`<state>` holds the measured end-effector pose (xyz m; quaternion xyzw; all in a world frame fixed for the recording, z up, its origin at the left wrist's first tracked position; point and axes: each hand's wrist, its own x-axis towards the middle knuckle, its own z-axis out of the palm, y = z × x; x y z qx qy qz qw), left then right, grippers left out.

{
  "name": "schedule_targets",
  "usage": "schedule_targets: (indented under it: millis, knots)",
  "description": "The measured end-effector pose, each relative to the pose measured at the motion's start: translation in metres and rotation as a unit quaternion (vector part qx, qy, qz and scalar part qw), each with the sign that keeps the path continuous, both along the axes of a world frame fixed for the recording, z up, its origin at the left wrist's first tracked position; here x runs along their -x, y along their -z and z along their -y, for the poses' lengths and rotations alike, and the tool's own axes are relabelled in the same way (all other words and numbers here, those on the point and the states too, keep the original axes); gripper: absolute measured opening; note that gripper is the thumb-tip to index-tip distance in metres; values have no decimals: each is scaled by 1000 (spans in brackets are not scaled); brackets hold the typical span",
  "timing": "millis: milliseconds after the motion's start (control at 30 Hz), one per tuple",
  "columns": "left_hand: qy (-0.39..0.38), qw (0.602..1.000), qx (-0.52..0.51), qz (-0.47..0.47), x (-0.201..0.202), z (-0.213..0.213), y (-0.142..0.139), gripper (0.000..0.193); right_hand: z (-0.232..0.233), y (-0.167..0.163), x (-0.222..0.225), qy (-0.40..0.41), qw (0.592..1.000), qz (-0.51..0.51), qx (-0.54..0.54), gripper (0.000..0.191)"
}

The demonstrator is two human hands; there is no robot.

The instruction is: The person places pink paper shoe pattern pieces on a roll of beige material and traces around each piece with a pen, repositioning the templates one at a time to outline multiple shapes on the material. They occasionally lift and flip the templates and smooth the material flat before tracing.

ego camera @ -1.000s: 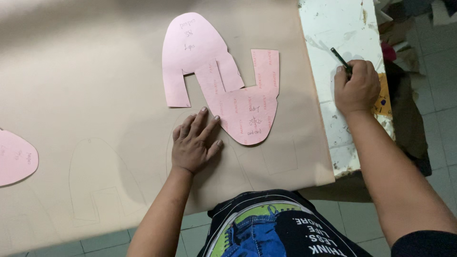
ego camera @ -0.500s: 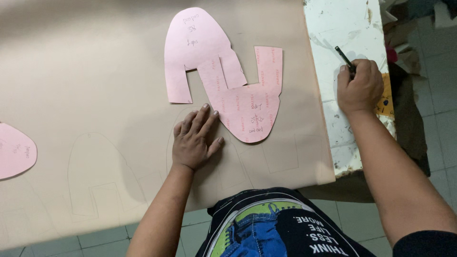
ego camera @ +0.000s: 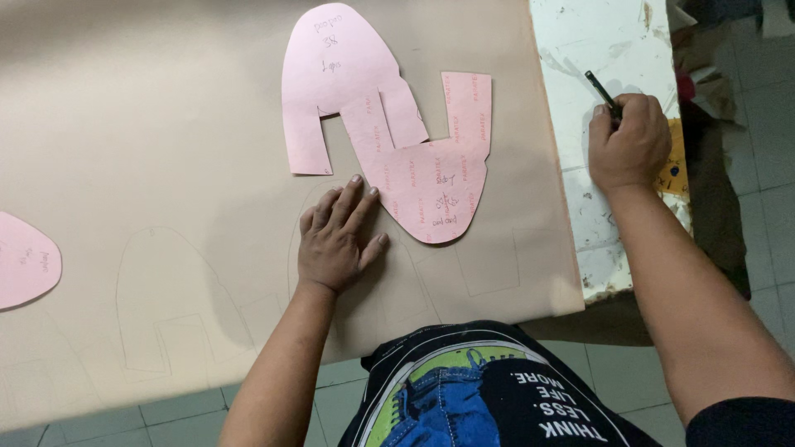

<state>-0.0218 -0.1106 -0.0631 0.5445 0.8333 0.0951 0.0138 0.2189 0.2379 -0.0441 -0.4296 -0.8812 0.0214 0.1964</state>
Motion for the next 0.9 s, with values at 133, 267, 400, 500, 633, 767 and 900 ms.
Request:
schedule_targets:
  millis: [133, 267, 400, 500, 633, 767, 900]
  knots:
    - [2, 1000, -5, -3, 1, 0, 0, 70, 0, 1, -1, -7, 1000, -7, -10, 16]
    - [1, 1000, -2, 1, 1, -1, -1, 71, 0, 1, -2, -18, 1000, -8, -18, 17]
    - [2, 1000, -1, 2, 1, -1, -2, 70, -1, 2, -2, -14, 1000, -15, -5, 17]
    - [1, 1000, 9, 2, 1, -1, -2, 71, -1, 2, -3, -16, 1000, -15, -12, 16]
    - [-1, 1000, 1, 3, 0, -1, -2, 70, -1, 2, -3, -16, 1000, -15, -13, 16]
    - [0, 1000, -6, 5, 1, 0, -2, 70, -1, 1, -2, -14, 1000, -6, -17, 14]
    - [2, 1000, -13, 5, 1, 1, -1, 70, 0, -1, 0, -5, 1000, -3, -10, 16]
